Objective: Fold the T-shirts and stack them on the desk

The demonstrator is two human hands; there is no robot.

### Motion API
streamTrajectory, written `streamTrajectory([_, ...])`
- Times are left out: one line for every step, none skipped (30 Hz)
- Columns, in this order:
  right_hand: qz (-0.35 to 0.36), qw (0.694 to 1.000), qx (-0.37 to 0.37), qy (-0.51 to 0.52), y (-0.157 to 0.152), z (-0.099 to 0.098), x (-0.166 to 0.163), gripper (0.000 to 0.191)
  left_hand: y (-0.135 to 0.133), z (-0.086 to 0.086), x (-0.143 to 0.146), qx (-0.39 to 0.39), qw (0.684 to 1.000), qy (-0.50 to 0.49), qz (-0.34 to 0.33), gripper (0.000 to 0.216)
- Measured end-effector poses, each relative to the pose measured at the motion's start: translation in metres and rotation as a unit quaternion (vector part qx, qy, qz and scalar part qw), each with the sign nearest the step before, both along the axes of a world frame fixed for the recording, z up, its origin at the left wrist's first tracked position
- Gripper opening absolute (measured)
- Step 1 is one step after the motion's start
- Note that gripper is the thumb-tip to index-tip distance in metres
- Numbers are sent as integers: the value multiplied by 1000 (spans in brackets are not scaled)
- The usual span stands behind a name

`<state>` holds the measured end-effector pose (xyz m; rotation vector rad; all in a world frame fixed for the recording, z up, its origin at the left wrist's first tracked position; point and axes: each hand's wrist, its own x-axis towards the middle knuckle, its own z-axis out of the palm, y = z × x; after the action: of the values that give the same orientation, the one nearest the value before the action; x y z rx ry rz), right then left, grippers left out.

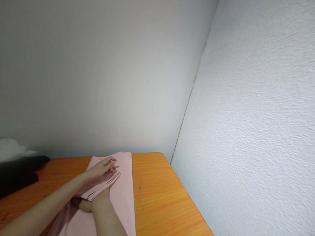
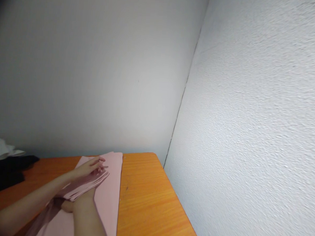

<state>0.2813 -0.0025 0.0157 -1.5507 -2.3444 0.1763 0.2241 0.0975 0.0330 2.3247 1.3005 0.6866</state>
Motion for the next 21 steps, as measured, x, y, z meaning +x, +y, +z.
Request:
streamTrajectory([19,1000,9,8,-2,3,1,58,2,3,-13,23,1000,-9,6,44])
streamTrajectory([36,999,22,17,-5,6,2,58,3,4,-28,48,999,-14,16,44])
streamTrajectory([49,998,37,27,-7,9,2,56,4,3,-42,71,997,-15,29,44])
streamTrajectory([56,996,51,36,-8,12,2,55,4,0,-55,89,995,-12,39,46])
streamTrajectory([56,996,60,43,-10,14,1,53,4,-5,-66,100,994,-2,42,50])
streamTrajectory([49,996,63,46,-11,15,1,53,4,-12,-74,99,994,17,36,55])
streamTrajectory([38,996,59,47,-11,16,0,53,3,-20,-78,88,995,43,23,60])
streamTrajectory([24,997,53,47,-12,16,-1,56,3,-28,-80,69,995,71,7,65])
streamTrajectory([11,998,45,46,-12,16,-1,59,4,-36,-80,47,994,96,-8,69])
streamTrajectory([0,998,38,43,-12,15,-2,62,4,-42,-79,24,993,115,-18,71])
streamTrajectory([-10,999,33,40,-12,14,-2,65,5,-47,-76,6,992,126,-22,72])
streamTrajectory([-17,999,29,36,-11,14,-3,67,6,-50,-74,-6,991,130,-22,72])
streamTrajectory([-22,999,25,32,-11,13,-3,68,8,-51,-72,-14,991,133,-22,72])
streamTrajectory([-24,999,22,28,-11,13,-4,68,9,-50,-70,-21,990,136,-23,71])
streamTrajectory([-24,999,19,25,-10,13,-4,68,10,-49,-69,-28,989,141,-24,71])
streamTrajectory([-21,999,17,23,-11,13,-5,67,11,-46,-68,-35,988,146,-25,72])
streamTrajectory([-16,1000,15,22,-11,12,-6,66,12,-44,-68,-42,987,151,-25,73])
streamTrajectory([-13,1000,12,21,-12,12,-7,64,12,-41,-67,-49,986,157,-24,74])
streamTrajectory([-12,1000,8,20,-13,12,-8,62,13,-40,-66,-56,985,163,-23,75])
streamTrajectory([-13,1000,2,19,-15,11,-9,60,13,-38,-64,-62,983,169,-23,76])
streamTrajectory([-17,1000,-8,17,-17,11,-11,57,13,-37,-63,-68,982,175,-23,76])
